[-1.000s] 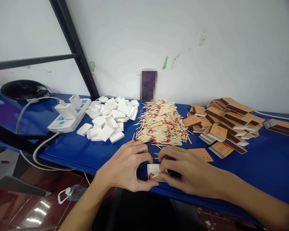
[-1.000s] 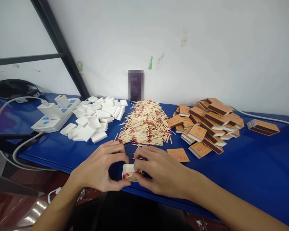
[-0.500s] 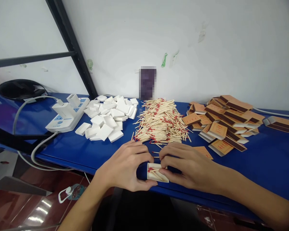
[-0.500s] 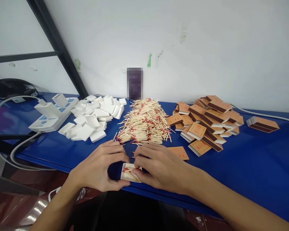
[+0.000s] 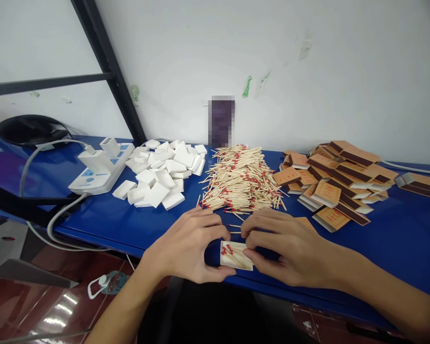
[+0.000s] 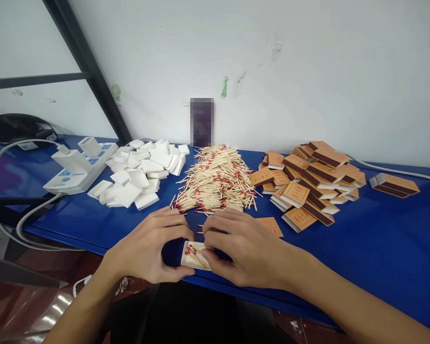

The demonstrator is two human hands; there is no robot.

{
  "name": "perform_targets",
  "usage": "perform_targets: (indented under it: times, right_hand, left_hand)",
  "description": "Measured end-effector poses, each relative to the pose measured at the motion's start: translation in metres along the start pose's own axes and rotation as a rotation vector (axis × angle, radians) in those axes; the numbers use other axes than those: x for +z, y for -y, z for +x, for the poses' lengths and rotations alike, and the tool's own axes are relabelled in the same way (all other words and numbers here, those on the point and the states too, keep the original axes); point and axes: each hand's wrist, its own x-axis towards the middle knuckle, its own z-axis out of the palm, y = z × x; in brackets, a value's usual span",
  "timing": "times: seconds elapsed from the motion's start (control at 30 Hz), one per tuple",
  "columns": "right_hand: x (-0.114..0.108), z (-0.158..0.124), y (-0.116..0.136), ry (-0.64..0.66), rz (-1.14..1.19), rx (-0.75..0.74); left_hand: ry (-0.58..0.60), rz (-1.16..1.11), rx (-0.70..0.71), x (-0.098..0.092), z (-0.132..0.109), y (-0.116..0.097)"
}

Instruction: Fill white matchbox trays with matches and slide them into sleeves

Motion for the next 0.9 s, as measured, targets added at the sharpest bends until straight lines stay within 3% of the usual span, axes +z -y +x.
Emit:
perform_targets:
  times: [0.57, 0.9]
  right_hand:
    - [0.0013, -0.0041, -0.0004, 0.083, -0.021, -0.005]
    - [0.0025, -0.001, -0.0029, 0.031, -0.081, -0.02]
  left_hand:
    - [-0.006, -0.101, 0.035, -0.0015, 0.001, -0.0008]
    - [0.011, -0.091, 0.04, -0.0015, 0.0006, 0.0002]
